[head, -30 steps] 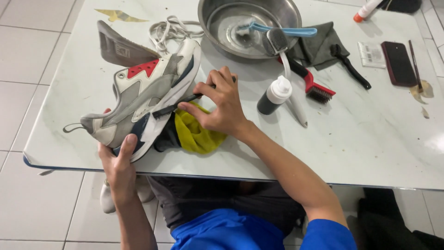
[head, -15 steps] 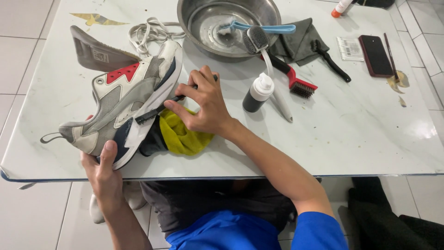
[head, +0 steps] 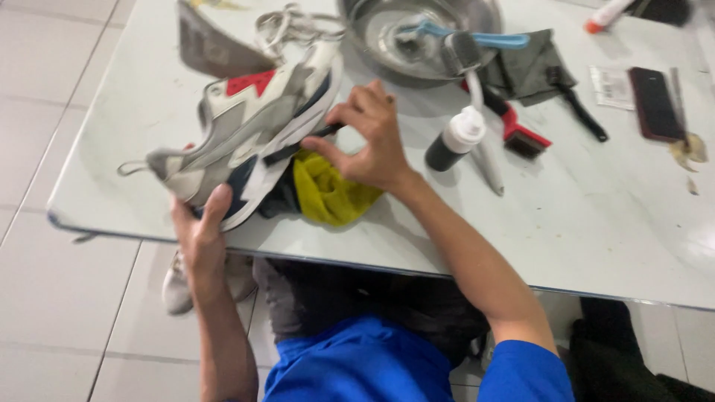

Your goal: The person scrubs the side of a white and grey sneaker with a small brush, then wipes the shoe with a yellow cloth. The person repeats the scrubbing and wiping process on the same area of the shoe.

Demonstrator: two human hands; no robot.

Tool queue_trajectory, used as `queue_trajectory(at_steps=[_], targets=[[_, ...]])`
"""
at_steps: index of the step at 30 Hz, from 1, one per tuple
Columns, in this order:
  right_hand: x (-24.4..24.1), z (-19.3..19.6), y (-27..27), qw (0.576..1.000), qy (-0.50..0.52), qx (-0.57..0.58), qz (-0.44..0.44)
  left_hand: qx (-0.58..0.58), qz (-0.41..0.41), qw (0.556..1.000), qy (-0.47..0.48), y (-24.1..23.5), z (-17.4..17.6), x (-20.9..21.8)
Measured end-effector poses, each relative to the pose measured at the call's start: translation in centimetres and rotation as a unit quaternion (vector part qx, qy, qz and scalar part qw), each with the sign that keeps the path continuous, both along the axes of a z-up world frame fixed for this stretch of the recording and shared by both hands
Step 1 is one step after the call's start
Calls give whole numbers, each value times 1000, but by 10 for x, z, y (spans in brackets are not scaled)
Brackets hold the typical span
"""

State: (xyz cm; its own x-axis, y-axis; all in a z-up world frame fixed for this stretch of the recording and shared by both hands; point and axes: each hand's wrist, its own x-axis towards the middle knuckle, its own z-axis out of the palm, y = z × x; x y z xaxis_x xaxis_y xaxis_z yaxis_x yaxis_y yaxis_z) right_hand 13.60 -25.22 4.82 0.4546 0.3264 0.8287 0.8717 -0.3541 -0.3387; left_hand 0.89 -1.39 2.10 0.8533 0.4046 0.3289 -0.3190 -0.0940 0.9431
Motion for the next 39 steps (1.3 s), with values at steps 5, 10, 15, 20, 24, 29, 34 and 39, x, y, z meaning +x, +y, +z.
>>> queue_trajectory(at_steps=[5, 10, 15, 20, 24, 29, 34, 39], targets=[[-5, 13, -6, 996, 47, -62, -41, -35, -25, 998, 37, -3, 17, 0], [-13, 16, 3, 994, 73, -76, 1, -27, -25, 998, 55, -2, 22, -4], [-12, 14, 4, 992, 79, -81, -58, -28, -24, 998, 52, 1, 11, 1], [-1, 6, -4, 997, 52, -55, 22, -26, -21, 999, 11, 4, 3, 3], [-5, 8, -2, 997, 62, -51, -3, -26, -17, 999, 12, 1, 8, 3], [-2, 9, -4, 996, 54, -56, 39, -40, -22, 999, 10, 4, -6, 7], [-15, 15, 3, 995, 65, -65, 45, -38, -18, 999, 10, 6, -9, 8], [-7, 17, -6, 996, 47, -71, 22, -29, -17, 999, 8, 6, -7, 6]])
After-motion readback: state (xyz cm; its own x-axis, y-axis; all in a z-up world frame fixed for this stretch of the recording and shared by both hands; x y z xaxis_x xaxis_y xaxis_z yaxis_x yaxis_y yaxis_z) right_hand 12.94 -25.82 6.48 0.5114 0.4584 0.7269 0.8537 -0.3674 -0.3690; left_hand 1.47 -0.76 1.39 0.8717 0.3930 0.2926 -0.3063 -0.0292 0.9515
